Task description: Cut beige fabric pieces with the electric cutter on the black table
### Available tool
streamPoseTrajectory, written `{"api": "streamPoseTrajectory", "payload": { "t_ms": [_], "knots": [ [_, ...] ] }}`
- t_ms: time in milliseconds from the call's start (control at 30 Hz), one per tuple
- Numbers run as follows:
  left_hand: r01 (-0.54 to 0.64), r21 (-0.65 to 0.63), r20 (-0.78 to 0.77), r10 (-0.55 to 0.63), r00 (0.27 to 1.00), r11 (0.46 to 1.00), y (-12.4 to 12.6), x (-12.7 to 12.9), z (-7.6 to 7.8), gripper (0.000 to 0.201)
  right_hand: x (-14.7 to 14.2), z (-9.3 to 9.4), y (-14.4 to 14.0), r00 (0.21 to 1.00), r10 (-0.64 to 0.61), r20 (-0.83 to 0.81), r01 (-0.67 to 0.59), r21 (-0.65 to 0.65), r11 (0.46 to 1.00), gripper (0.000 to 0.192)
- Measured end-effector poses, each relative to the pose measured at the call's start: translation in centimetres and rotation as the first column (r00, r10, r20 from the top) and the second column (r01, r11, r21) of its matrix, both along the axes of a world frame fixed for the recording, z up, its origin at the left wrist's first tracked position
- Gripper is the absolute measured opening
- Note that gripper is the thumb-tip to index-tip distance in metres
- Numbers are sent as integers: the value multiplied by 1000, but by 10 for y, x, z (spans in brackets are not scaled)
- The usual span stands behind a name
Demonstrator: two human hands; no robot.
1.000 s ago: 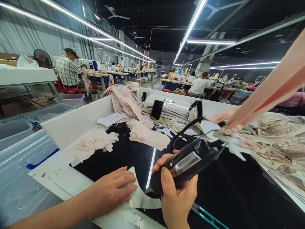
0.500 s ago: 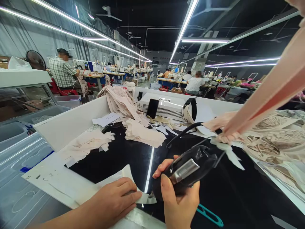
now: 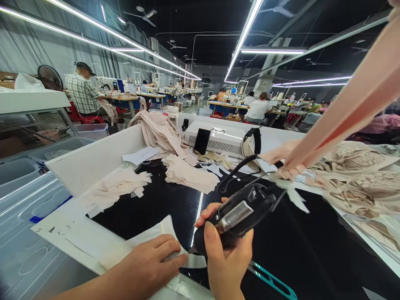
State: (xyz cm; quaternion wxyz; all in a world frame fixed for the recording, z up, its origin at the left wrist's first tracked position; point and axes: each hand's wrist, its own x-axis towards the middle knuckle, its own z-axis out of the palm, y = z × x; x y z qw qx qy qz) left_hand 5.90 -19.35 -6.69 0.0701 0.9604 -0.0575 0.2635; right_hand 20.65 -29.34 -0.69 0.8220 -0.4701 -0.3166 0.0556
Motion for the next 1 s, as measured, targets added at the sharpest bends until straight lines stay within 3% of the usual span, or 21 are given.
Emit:
{"api": "streamPoseTrajectory", "payload": {
  "t_ms": [167, 367, 600, 767, 1000],
  "knots": [
    [8, -5, -11, -8, 1000, 1000, -3, 1, 0, 15, 2, 0, -2, 1000, 1, 9, -1, -53, 999, 29],
    [-81, -22, 73, 83, 994, 996, -5, 2, -3, 12, -2, 3, 6, 1000, -11, 3, 11, 7, 1000, 33],
    [-92, -2, 87, 92, 992, 996, 0, 1, -1, 10, -4, 1, 13, 1000, 11, 11, -11, -40, 999, 30],
    [-98, -20, 72, 100, 992, 995, 0, -1, -1, 10, -6, 6, 19, 1000, 1, -20, -1, 17, 1000, 32],
    [-60, -83, 0, 61, 998, 995, 1, -4, 3, 15, -5, 1, 25, 1000, 14, -11, -15, -20, 1000, 31]
  ]
}}
